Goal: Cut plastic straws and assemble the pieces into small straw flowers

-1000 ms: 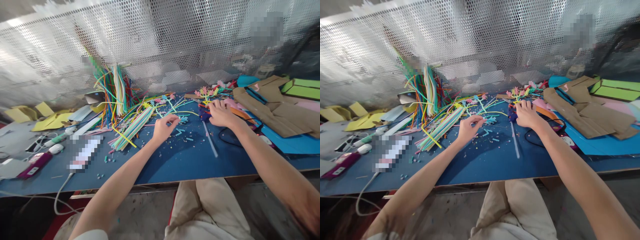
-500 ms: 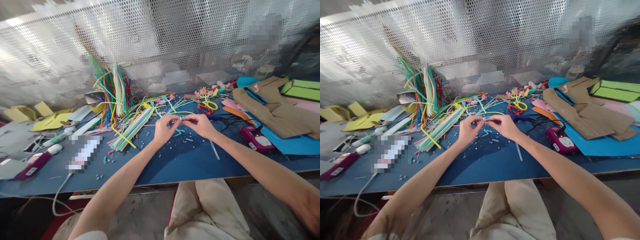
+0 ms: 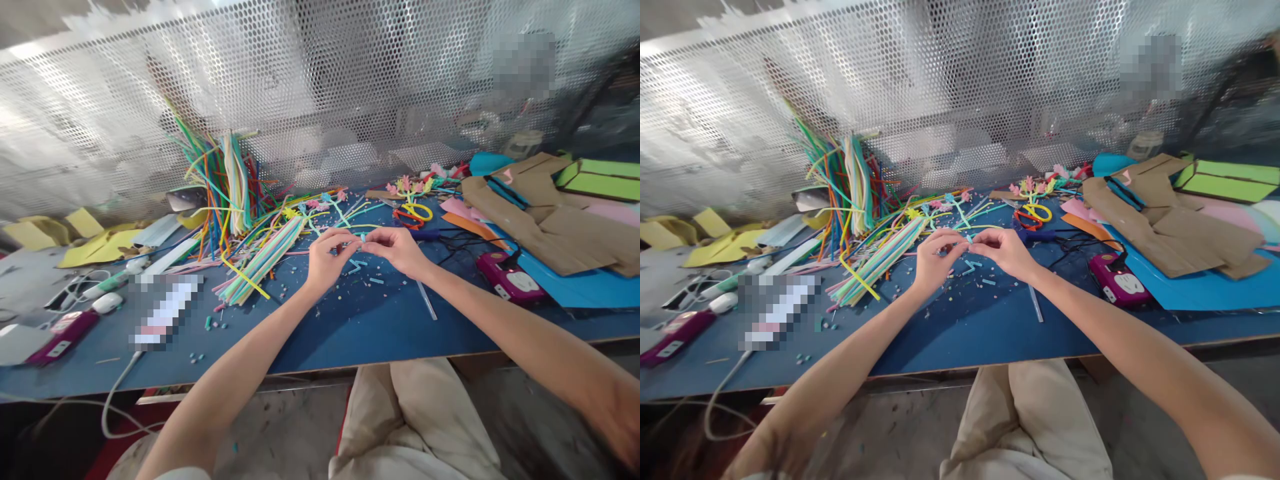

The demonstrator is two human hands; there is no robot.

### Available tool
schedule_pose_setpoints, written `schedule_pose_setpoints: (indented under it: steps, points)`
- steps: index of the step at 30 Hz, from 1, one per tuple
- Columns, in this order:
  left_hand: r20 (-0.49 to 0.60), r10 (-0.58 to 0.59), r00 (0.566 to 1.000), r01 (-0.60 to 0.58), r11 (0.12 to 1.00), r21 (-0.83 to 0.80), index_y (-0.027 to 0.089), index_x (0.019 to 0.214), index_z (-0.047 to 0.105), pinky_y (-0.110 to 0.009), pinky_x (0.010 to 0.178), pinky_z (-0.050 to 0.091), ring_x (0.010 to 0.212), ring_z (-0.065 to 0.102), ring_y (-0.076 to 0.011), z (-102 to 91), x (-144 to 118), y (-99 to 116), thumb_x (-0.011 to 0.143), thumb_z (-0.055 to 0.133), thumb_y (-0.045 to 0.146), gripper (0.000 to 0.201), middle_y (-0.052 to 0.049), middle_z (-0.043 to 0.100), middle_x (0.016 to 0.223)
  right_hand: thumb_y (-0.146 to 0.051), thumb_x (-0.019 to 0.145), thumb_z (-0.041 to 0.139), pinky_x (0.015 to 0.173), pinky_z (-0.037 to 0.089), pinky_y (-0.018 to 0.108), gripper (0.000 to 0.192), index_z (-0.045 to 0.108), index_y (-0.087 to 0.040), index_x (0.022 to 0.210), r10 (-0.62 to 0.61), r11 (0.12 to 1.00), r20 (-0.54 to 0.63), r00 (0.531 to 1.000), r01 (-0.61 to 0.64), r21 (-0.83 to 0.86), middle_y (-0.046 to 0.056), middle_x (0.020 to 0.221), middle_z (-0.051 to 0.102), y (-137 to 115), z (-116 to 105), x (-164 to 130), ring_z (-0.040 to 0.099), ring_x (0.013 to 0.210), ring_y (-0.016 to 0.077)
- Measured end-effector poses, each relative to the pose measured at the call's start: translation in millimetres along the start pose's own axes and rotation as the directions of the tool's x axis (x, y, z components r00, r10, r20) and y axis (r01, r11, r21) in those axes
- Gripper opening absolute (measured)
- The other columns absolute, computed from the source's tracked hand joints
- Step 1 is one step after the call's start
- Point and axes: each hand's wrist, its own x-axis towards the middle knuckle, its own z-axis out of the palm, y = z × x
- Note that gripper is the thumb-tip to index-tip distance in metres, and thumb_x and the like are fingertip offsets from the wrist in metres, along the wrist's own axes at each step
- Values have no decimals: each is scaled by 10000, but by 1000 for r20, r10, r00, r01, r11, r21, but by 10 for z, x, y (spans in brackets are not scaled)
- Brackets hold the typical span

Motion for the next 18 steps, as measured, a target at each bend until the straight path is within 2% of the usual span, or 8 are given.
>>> schedule_pose_setpoints:
  steps: [3,5,8,11,16,18]
  points:
    - [-27,-59,998,61,994,87,199,963,709,-246,630,482,655,548,-96,-39,14,-78,954,611,360,188,-31,701,936,-439,815,727,715,505,312,239,697,-206,858,-36,997,-45,998,32,-72,23,820,707,-42,-53,7,632,747,160]
    - [-12,-83,996,84,979,184,198,1002,678,-252,662,489,672,558,-104,-68,26,-166,984,557,340,188,-30,696,941,-406,847,688,683,494,311,200,686,-206,859,-97,973,-65,993,81,-216,26,807,697,-85,-125,9,616,718,157]
    - [159,-81,984,18,932,363,217,1031,671,-299,847,510,928,628,-165,-96,39,-324,977,561,327,164,-47,695,1052,-351,860,661,650,464,317,145,689,-210,840,-223,854,-17,975,187,-486,25,771,684,-152,-257,12,582,674,154]
    - [263,-103,959,-42,870,491,236,1076,670,-361,964,480,1050,628,-210,-94,41,-466,942,618,339,177,-44,707,1097,-321,850,666,638,453,311,116,687,-213,812,-284,774,-6,959,225,-592,17,740,674,-185,-358,20,571,655,152]
    - [360,-186,914,-24,861,508,262,1044,699,-296,799,510,894,678,-182,-78,40,-579,948,603,329,151,-8,740,1003,-321,846,667,615,449,298,113,677,-214,810,-267,770,-28,963,196,-608,11,713,663,-150,-401,37,563,618,143]
    - [352,-181,918,-23,862,506,267,1034,706,-280,765,508,863,682,-171,-87,45,-566,958,585,314,150,-1,743,1023,-326,844,666,611,447,299,118,673,-214,806,-260,769,-32,965,186,-612,12,703,661,-138,-393,38,565,615,146]
